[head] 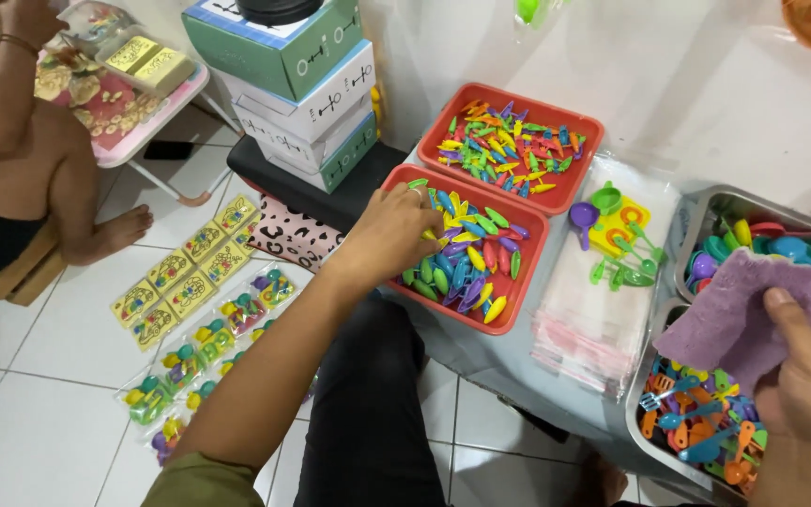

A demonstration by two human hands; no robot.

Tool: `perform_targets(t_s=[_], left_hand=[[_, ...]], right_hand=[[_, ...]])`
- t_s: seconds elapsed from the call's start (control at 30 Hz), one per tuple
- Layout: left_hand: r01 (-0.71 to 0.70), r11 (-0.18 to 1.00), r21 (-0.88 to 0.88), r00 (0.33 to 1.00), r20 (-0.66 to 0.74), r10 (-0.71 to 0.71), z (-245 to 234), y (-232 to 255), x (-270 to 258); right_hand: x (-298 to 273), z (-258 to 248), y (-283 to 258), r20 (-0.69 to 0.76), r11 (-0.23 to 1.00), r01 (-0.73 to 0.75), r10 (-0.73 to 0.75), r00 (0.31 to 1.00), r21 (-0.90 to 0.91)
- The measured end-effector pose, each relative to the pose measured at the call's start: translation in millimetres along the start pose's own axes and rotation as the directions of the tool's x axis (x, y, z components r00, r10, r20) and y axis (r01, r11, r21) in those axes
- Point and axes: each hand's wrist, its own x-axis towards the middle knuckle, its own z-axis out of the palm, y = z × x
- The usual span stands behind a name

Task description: Cleaning small plastic toys by wiping them with a cloth and sorting them into trays.

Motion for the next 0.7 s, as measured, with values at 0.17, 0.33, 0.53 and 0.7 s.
perform_targets(t_s=[0.17, 0.33, 0.53, 0.7], left_hand=[[-0.032, 0.999, 0.019, 0.999, -0.008, 0.033, 10.0, -2.7, 0.8], [-0.019, 0.999, 0.026, 0.998, 0.053, 0.018, -7.2, -3.7, -5.4], [0.008, 0.984, -0.176, 0.999, -0.042, -0.016, -20.1, 1.9, -3.0], [0.082, 0.981, -0.176, 0.997, 0.0, -0.083, -30.8, 2.5, -6.3]], right_hand=[[-4.8, -2.0, -8.0, -0.031, 0.999, -0.036, 0.036, 0.999, 0.019], [-8.7, 4.7, -20.9, -0.03, 0.999, -0.027, 0.028, 0.999, 0.021], [-13.2, 13.4, -31.1, -0.08, 0.999, -0.041, 0.041, 0.996, 0.001], [-12.0, 7.0, -22.1, -0.063, 0.994, -0.058, 0.064, 0.996, 0.09]])
